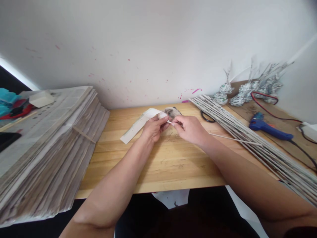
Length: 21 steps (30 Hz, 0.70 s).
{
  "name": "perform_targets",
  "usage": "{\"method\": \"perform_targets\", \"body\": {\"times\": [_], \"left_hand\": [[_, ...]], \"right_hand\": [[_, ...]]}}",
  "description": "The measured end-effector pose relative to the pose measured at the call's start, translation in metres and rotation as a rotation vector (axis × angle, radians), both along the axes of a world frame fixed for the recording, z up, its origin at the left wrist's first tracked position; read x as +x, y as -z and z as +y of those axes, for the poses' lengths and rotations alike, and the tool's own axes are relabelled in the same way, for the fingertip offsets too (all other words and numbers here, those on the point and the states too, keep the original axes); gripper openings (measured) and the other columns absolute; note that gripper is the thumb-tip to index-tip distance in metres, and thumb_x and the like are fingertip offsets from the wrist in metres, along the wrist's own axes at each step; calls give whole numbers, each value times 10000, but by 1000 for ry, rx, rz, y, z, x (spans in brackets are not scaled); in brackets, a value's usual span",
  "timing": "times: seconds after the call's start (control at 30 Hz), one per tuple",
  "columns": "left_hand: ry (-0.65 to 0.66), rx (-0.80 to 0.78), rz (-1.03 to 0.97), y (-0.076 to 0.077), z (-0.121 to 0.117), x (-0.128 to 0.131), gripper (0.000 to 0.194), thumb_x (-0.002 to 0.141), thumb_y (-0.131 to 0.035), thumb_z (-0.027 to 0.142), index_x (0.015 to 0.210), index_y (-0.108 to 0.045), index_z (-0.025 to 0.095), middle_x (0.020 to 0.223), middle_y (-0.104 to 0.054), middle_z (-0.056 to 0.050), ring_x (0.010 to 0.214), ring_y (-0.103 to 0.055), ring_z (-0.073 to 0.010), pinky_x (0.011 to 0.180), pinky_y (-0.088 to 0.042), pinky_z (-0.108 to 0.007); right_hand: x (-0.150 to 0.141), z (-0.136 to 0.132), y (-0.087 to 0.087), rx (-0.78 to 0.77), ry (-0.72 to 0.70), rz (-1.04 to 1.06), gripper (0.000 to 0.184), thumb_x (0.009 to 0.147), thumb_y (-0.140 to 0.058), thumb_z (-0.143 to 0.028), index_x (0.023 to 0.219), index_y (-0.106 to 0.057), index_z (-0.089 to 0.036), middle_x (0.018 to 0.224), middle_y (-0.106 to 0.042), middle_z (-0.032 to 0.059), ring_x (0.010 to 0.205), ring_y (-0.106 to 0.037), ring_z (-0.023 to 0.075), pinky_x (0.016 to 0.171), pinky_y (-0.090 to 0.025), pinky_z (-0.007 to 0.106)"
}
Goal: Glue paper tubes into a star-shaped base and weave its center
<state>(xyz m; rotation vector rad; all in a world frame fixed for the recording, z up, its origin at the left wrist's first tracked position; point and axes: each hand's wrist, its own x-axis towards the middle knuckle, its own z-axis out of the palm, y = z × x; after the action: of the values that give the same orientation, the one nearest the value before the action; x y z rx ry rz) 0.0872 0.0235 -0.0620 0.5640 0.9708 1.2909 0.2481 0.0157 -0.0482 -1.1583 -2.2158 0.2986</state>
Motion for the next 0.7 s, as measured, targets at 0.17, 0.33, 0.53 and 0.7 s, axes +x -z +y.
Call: {"method": "perform_targets", "body": {"times": [0.17,0.33,0.53,0.7], "left_hand": [[-61,-27,4,-2,0,0,67,734,-722,22,759,-695,77,738,-709,-64,629,-659,-106,531,-525,-158],[-83,0,-24,-4,0,1,77,739,-707,3,767,-688,72,713,-699,-55,621,-661,-105,534,-535,-156],[-106,7,-55,-3,2,0,73,739,-713,9,778,-699,69,734,-707,-64,667,-689,-129,616,-578,-191],[-100,10,-70,-3,2,-1,46,769,-692,17,774,-700,63,766,-708,-69,681,-695,-126,647,-591,-194]], "right_hand": [[0,0,1,-18,-2,-28,166,898,-548,-294,794,-629,-193,680,-641,17,566,-516,135,581,-305,264],[0,0,5,11,-19,-2,106,892,-572,-296,877,-619,-202,731,-657,7,573,-524,128,587,-321,254],[0,0,2,29,-4,-118,234,941,-487,-320,793,-616,-193,644,-598,17,554,-490,140,572,-290,278],[0,0,0,-29,-8,-204,265,950,-451,-284,792,-640,-186,678,-627,50,615,-541,170,588,-309,294]]}}
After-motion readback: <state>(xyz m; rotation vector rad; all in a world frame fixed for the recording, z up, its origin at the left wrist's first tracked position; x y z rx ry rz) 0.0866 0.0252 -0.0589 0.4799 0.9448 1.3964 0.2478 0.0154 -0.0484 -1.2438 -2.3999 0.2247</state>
